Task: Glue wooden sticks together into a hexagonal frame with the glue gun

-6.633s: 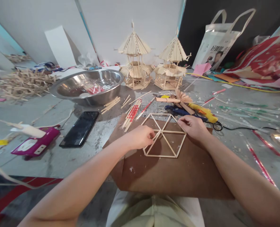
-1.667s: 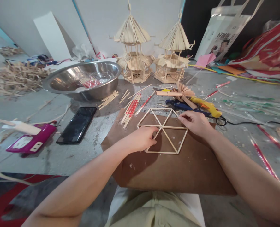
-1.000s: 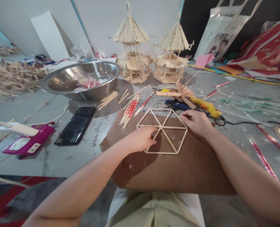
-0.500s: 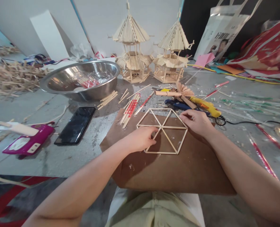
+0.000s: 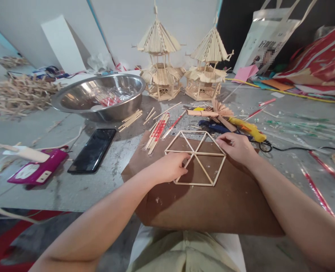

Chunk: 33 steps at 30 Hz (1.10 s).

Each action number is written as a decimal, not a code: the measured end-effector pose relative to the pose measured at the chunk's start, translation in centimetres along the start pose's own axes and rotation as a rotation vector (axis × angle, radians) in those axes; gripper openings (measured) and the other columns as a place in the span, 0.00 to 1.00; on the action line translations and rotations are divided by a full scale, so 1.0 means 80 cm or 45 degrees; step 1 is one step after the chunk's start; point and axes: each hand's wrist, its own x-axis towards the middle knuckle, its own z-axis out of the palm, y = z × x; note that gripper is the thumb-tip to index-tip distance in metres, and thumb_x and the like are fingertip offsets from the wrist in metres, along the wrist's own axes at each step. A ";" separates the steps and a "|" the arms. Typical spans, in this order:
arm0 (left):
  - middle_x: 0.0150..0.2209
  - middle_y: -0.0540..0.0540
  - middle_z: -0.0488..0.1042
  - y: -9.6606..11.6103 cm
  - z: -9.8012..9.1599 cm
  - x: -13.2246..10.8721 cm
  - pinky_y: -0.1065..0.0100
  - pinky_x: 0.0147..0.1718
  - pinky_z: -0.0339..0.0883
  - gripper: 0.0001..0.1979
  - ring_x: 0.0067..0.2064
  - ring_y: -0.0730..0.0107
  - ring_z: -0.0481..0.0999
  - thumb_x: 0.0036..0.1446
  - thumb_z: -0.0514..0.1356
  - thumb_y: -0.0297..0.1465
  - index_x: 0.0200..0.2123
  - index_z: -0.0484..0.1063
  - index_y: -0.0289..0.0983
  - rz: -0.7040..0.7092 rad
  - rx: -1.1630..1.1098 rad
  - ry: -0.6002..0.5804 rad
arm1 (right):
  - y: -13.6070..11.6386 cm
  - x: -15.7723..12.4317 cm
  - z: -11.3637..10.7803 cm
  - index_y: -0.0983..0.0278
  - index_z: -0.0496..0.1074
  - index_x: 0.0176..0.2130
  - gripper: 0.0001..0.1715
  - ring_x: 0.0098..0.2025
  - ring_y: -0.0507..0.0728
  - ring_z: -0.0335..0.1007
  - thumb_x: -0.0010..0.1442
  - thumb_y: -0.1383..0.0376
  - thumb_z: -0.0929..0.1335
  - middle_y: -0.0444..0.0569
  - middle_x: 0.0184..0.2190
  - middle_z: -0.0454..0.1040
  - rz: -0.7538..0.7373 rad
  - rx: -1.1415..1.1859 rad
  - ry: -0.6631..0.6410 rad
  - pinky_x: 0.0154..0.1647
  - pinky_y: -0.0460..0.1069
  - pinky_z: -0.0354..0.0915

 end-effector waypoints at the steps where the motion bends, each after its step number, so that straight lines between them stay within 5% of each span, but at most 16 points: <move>1: 0.29 0.50 0.72 0.000 -0.001 -0.001 0.73 0.26 0.58 0.19 0.29 0.72 0.70 0.49 0.53 0.29 0.46 0.63 0.39 0.012 0.011 0.018 | 0.000 0.000 0.000 0.64 0.71 0.27 0.11 0.24 0.52 0.67 0.52 0.62 0.61 0.47 0.24 0.74 -0.003 -0.003 -0.003 0.26 0.45 0.61; 8: 0.33 0.48 0.73 -0.011 -0.034 -0.019 0.72 0.30 0.59 0.19 0.31 0.71 0.71 0.51 0.49 0.33 0.48 0.62 0.39 -0.068 0.062 0.155 | 0.001 -0.001 0.001 0.63 0.71 0.28 0.12 0.25 0.52 0.68 0.52 0.61 0.61 0.46 0.25 0.74 0.005 -0.026 -0.027 0.25 0.45 0.61; 14: 0.30 0.50 0.74 -0.045 -0.062 -0.023 0.73 0.28 0.59 0.18 0.31 0.71 0.72 0.50 0.49 0.33 0.45 0.65 0.41 -0.318 0.178 0.319 | 0.002 -0.004 0.003 0.62 0.70 0.27 0.12 0.24 0.53 0.67 0.53 0.60 0.61 0.46 0.24 0.74 -0.022 -0.026 -0.028 0.24 0.45 0.61; 19: 0.35 0.47 0.74 -0.078 -0.064 -0.013 0.71 0.29 0.59 0.16 0.35 0.65 0.72 0.49 0.51 0.33 0.42 0.68 0.43 -0.430 0.409 0.432 | 0.003 -0.004 0.005 0.62 0.71 0.27 0.12 0.23 0.52 0.67 0.52 0.60 0.61 0.45 0.23 0.73 -0.021 -0.016 -0.025 0.24 0.45 0.61; 33: 0.35 0.47 0.74 -0.135 -0.077 -0.007 0.70 0.34 0.62 0.15 0.36 0.65 0.72 0.50 0.50 0.37 0.37 0.71 0.39 -0.518 0.347 0.574 | 0.007 -0.004 0.008 0.63 0.71 0.28 0.13 0.24 0.52 0.67 0.53 0.60 0.61 0.45 0.24 0.74 -0.013 0.005 -0.031 0.25 0.46 0.62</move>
